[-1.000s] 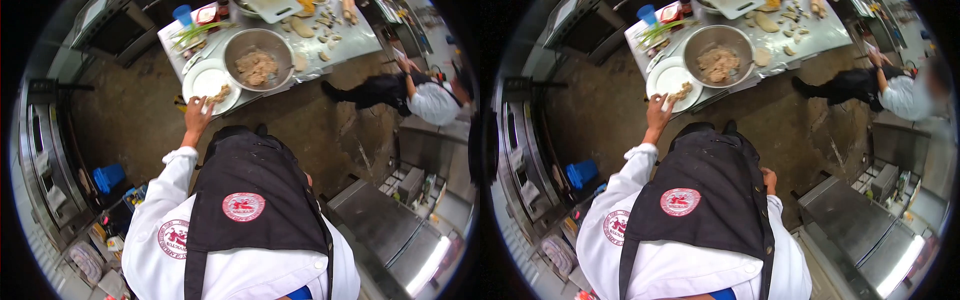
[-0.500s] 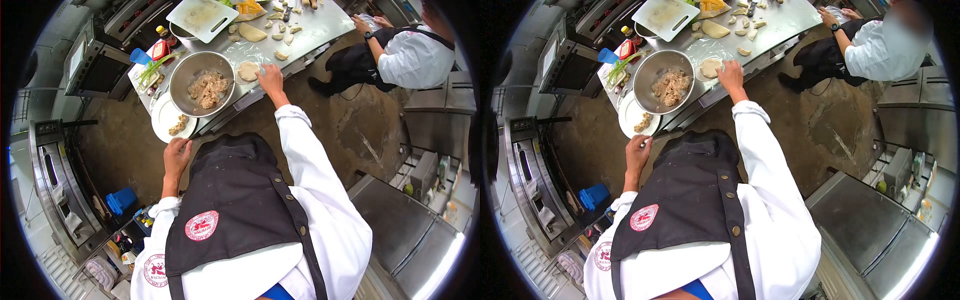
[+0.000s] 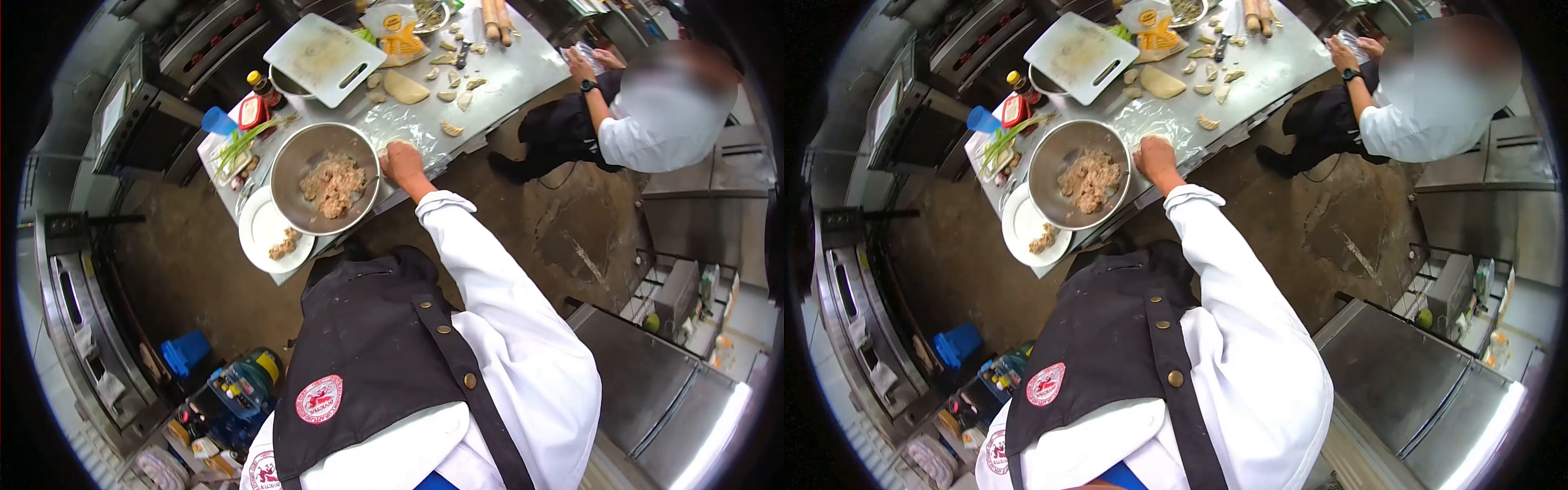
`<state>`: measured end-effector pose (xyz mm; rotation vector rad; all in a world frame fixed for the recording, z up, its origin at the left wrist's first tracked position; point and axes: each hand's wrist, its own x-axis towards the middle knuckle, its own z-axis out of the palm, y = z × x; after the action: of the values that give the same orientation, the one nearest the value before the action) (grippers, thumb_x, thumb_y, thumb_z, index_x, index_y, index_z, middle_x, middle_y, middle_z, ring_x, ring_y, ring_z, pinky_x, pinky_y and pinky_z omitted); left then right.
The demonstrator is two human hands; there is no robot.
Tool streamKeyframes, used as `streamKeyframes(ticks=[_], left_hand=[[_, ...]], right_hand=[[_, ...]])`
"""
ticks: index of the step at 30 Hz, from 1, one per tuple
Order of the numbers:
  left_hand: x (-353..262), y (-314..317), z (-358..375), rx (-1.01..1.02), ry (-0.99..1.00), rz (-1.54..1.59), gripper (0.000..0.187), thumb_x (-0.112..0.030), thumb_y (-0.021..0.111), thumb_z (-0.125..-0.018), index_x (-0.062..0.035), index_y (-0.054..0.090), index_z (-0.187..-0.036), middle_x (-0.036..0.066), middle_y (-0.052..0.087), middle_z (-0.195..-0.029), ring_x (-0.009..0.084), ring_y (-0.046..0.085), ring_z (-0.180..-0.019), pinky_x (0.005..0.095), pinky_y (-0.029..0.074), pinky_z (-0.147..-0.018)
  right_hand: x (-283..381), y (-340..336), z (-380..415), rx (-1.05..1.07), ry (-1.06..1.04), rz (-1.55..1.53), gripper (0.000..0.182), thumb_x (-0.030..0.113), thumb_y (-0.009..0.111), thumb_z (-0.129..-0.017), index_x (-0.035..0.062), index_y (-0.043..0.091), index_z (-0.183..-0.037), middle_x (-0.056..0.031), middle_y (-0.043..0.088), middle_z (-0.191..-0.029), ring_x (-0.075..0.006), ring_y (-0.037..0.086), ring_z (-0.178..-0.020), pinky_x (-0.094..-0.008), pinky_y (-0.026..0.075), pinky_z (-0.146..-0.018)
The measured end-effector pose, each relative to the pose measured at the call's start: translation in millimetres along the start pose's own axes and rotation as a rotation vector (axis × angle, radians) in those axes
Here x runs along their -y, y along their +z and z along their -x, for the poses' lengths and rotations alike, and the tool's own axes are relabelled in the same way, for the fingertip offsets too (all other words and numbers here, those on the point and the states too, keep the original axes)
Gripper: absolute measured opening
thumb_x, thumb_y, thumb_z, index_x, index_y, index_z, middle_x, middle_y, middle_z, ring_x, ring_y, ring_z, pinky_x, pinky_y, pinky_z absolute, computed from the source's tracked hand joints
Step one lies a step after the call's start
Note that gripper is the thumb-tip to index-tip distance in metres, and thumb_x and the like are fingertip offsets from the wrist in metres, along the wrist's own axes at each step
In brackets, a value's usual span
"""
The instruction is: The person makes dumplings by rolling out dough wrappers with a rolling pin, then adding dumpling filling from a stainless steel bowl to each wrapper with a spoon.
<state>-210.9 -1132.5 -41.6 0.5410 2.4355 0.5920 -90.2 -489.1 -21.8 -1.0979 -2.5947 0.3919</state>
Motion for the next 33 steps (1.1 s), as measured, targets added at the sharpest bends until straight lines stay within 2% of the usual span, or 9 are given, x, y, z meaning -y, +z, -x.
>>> streamKeyframes(ticks=[2, 6, 13, 16, 20, 23, 26, 28, 33], left_hand=[[-12, -7, -22, 0.011, -0.011, 0.072, 0.023, -0.018, 0.069, -0.096, 0.0042, 0.074, -0.097, 0.012, 0.068, -0.074, 0.0218, 0.062, -0.062, 0.0353, 0.050, -0.061], [-18, -31, -52, 0.047, -0.062, 0.197, 0.024, -0.019, 0.069, -0.097, 0.0043, 0.074, -0.099, 0.009, 0.067, -0.074, 0.0185, 0.060, -0.062, 0.0333, 0.048, -0.060], [-37, -23, -52, 0.078, -0.248, 0.476, 0.025, -0.020, 0.068, -0.099, 0.0045, 0.074, -0.103, 0.004, 0.066, -0.073, 0.0129, 0.057, -0.062, 0.0299, 0.046, -0.058], [-46, -19, -76, -0.016, -0.140, 0.549, 0.028, -0.021, 0.066, -0.101, 0.0059, 0.072, -0.109, -0.002, 0.060, -0.076, 0.0065, 0.052, -0.065, 0.0248, 0.043, -0.057], [-56, 15, -50, -0.094, -0.230, 0.578, 0.025, -0.018, 0.067, -0.101, 0.0054, 0.073, -0.108, 0.000, 0.065, -0.080, 0.0084, 0.056, -0.066, 0.0266, 0.045, -0.059], [-75, 55, -10, 0.085, -0.237, 0.551, 0.026, -0.018, 0.067, -0.099, 0.0062, 0.073, -0.108, 0.007, 0.073, -0.090, 0.0121, 0.064, -0.076, 0.0276, 0.050, -0.065], [-106, 69, 27, 0.092, -0.300, 0.535, 0.026, -0.018, 0.067, -0.099, 0.0063, 0.073, -0.108, 0.007, 0.073, -0.090, 0.0122, 0.064, -0.076, 0.0277, 0.050, -0.066], [-124, 78, 35, 0.088, -0.330, 0.526, 0.027, -0.018, 0.067, -0.099, 0.0064, 0.073, -0.108, 0.007, 0.073, -0.090, 0.0123, 0.064, -0.076, 0.0277, 0.050, -0.066], [-170, 99, 65, 0.087, -0.423, 0.520, 0.027, -0.018, 0.068, -0.099, 0.0066, 0.073, -0.109, 0.007, 0.073, -0.090, 0.0125, 0.064, -0.077, 0.0278, 0.050, -0.067]], right_hand=[[-1, -1, -7, 0.137, 0.100, -0.053, 0.035, 0.037, 0.073, -0.085, 0.0028, 0.070, -0.092, -0.0187, 0.073, -0.095, -0.0384, 0.072, -0.091, -0.0489, 0.057, -0.082], [-3, -1, -12, 0.188, 0.089, -0.041, 0.031, 0.034, 0.071, -0.085, 0.0029, 0.071, -0.085, -0.0201, 0.073, -0.090, -0.0406, 0.072, -0.087, -0.0491, 0.057, -0.080], [6, 1, -12, 0.099, 0.060, -0.012, 0.032, 0.034, 0.071, -0.083, 0.0028, 0.072, -0.084, -0.0219, 0.072, -0.088, -0.0407, 0.071, -0.085, -0.0503, 0.057, -0.079], [5, -1, -26, 0.196, 0.054, 0.001, 0.031, 0.032, 0.070, -0.082, 0.0014, 0.074, -0.084, -0.0242, 0.073, -0.087, -0.0413, 0.072, -0.085, -0.0505, 0.057, -0.079], [-6, 0, -31, 0.308, 0.094, -0.068, 0.036, 0.037, 0.068, -0.083, 0.0024, 0.074, -0.079, -0.0266, 0.072, -0.085, -0.0452, 0.071, -0.084, -0.0521, 0.057, -0.080], [-16, 2, -40, 0.382, 0.038, -0.090, 0.031, 0.034, 0.067, -0.082, 0.0043, 0.075, -0.078, -0.0241, 0.073, -0.084, -0.0433, 0.071, -0.083, -0.0520, 0.057, -0.081], [-20, -6, -43, 0.447, -0.011, -0.159, 0.029, 0.033, 0.068, -0.083, 0.0054, 0.074, -0.079, -0.0234, 0.073, -0.085, -0.0424, 0.072, -0.084, -0.0519, 0.057, -0.082], [-25, -26, -49, 0.514, -0.006, -0.227, 0.026, 0.032, 0.068, -0.083, 0.0065, 0.076, -0.087, -0.0233, 0.074, -0.088, -0.0425, 0.071, -0.085, -0.0520, 0.056, -0.082], [-89, -60, -80, 0.232, 0.179, -0.144, 0.050, 0.025, 0.061, -0.087, 0.0053, 0.062, -0.133, -0.0269, 0.073, -0.093, -0.0439, 0.072, -0.091, -0.0536, 0.056, -0.086]])
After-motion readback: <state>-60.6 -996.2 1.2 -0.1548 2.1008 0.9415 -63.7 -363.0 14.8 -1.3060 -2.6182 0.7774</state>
